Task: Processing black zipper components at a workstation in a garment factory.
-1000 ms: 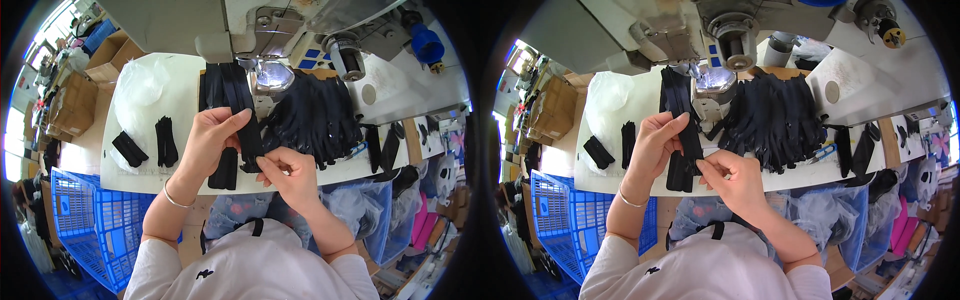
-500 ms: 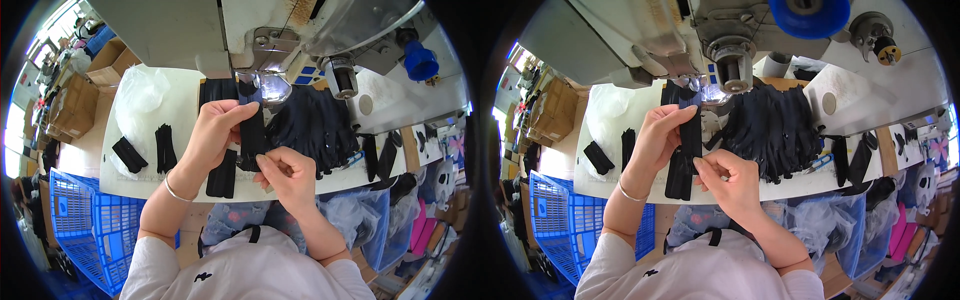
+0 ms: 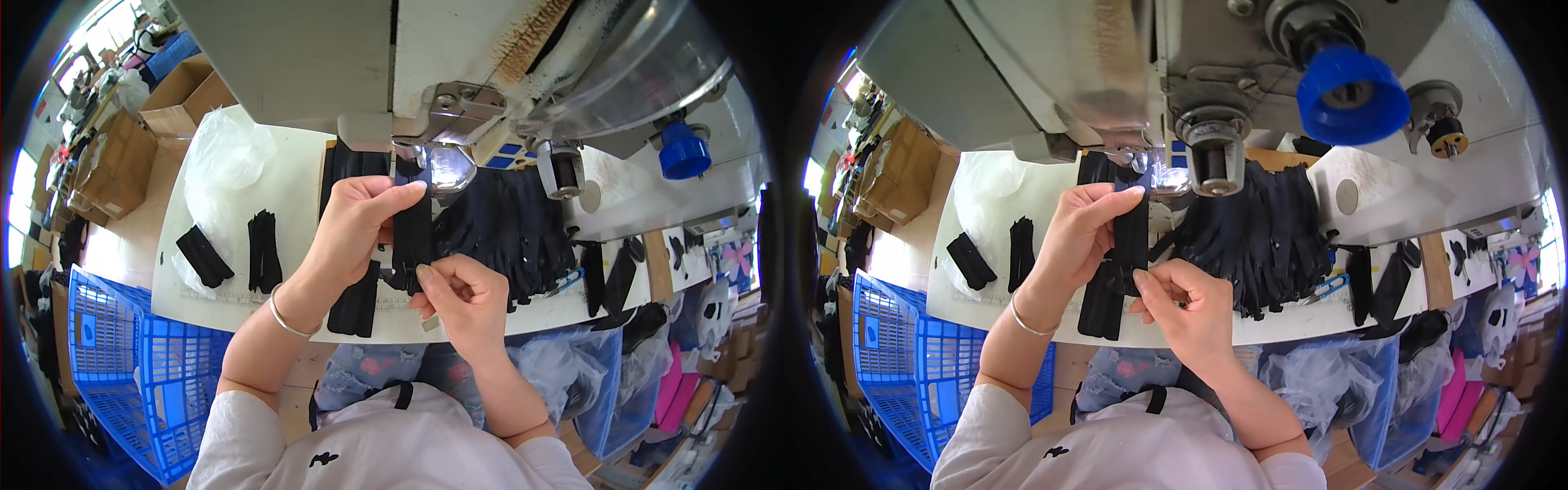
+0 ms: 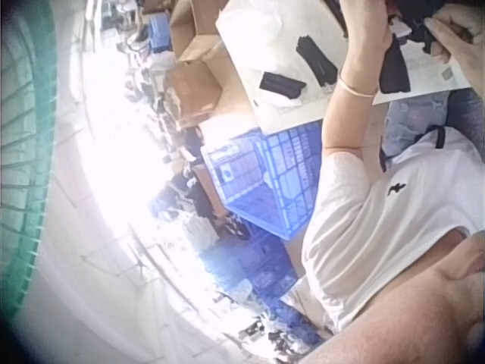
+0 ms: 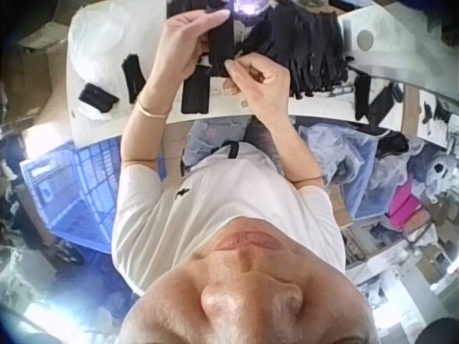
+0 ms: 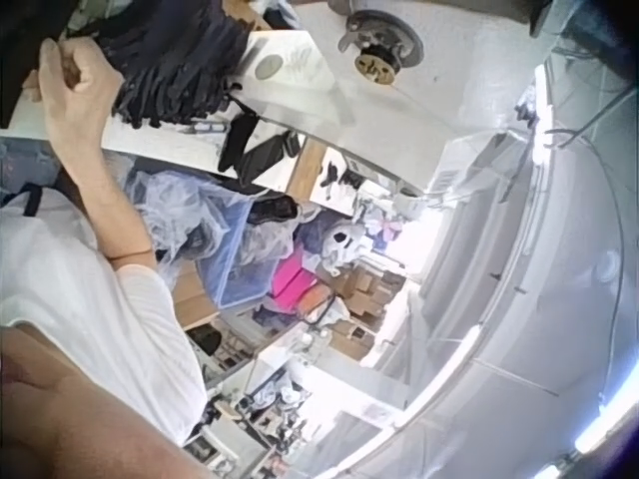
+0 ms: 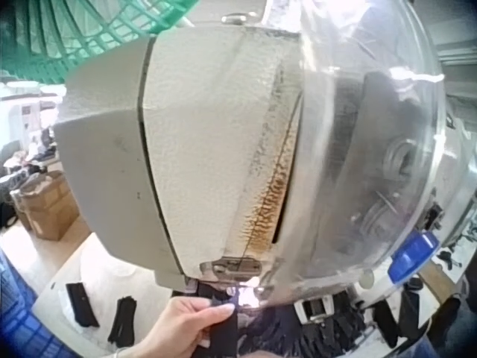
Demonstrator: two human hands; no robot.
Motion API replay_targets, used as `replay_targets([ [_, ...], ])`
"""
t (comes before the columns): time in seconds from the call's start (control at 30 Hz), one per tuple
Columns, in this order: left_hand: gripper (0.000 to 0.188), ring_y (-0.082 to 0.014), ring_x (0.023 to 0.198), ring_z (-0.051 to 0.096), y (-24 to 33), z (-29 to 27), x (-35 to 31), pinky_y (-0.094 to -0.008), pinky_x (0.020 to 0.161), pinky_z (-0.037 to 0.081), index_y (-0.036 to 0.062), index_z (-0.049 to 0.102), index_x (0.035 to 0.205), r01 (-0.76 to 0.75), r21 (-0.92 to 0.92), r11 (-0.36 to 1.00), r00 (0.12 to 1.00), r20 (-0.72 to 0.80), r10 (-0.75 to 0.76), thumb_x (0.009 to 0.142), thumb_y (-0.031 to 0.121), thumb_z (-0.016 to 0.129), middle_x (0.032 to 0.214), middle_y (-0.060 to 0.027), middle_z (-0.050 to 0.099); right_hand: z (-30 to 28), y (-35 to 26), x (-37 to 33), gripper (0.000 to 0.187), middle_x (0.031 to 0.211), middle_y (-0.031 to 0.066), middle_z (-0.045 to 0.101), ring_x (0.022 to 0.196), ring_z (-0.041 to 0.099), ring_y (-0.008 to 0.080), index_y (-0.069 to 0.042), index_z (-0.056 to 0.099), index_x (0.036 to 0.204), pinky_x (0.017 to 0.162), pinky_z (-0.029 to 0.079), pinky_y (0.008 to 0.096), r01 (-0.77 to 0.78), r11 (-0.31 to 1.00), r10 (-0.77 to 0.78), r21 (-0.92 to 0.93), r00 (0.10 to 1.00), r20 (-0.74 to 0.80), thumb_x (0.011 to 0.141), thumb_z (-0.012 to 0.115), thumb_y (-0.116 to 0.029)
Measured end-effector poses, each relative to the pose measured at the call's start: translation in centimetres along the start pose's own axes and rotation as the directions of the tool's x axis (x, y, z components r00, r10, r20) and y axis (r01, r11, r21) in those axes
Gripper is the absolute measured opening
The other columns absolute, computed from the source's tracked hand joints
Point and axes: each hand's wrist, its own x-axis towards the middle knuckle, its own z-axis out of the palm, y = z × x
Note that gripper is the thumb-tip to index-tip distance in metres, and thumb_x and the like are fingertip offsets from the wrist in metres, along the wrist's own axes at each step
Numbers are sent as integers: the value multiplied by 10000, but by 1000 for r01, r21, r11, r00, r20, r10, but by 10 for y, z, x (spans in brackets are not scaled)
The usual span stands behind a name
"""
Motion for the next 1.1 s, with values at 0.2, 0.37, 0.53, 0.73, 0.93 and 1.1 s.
replay_targets([
  [0.2,258,-27,480,494,-8,-2,0,-176,421,345,51,630,651,-39,103,994,993,-104,49,863,195,659,598,27,587,2,4,6,116,633,53,624,531,574,63,23,613,802,490,439,186,32,998,-33,-47,999,-13,889,615,-54],
  [0.37,181,-133,794,606,-21,-11,-27,-273,666,500,-10,565,1046,245,-248,937,948,266,-177,909,108,565,968,-88,622,0,16,14,134,645,37,639,553,560,41,25,615,816,510,431,189,58,995,-61,-76,998,-36,898,613,-82],
  [0.53,220,-142,846,595,-30,-9,-43,-295,727,501,-8,542,1082,75,-217,973,977,211,-28,950,168,538,972,-78,608,-3,14,14,146,651,41,640,568,572,48,26,627,828,515,438,192,50,994,-51,-93,999,-1,898,617,-101],
  [0.73,148,-36,633,510,-40,-3,-36,-208,572,434,24,591,795,-51,82,995,998,-44,55,875,123,667,723,10,588,-7,7,9,153,667,47,641,600,597,63,36,622,827,543,478,202,-6,996,6,-93,1000,8,902,608,-97],
  [0.93,81,-61,671,556,-53,-9,-39,-211,584,446,48,594,875,-35,-183,982,998,-64,24,906,117,624,781,-1,621,-5,8,7,158,666,46,642,598,600,63,35,620,826,548,475,200,31,995,-26,-91,998,54,898,615,-106],
  [1.1,62,-51,692,542,-54,-2,-37,-203,597,427,69,593,865,-57,-359,932,998,-52,41,909,102,621,797,15,609,-5,9,11,155,658,52,649,578,599,63,37,623,828,543,470,199,58,991,-54,-120,998,37,896,613,-102],
])
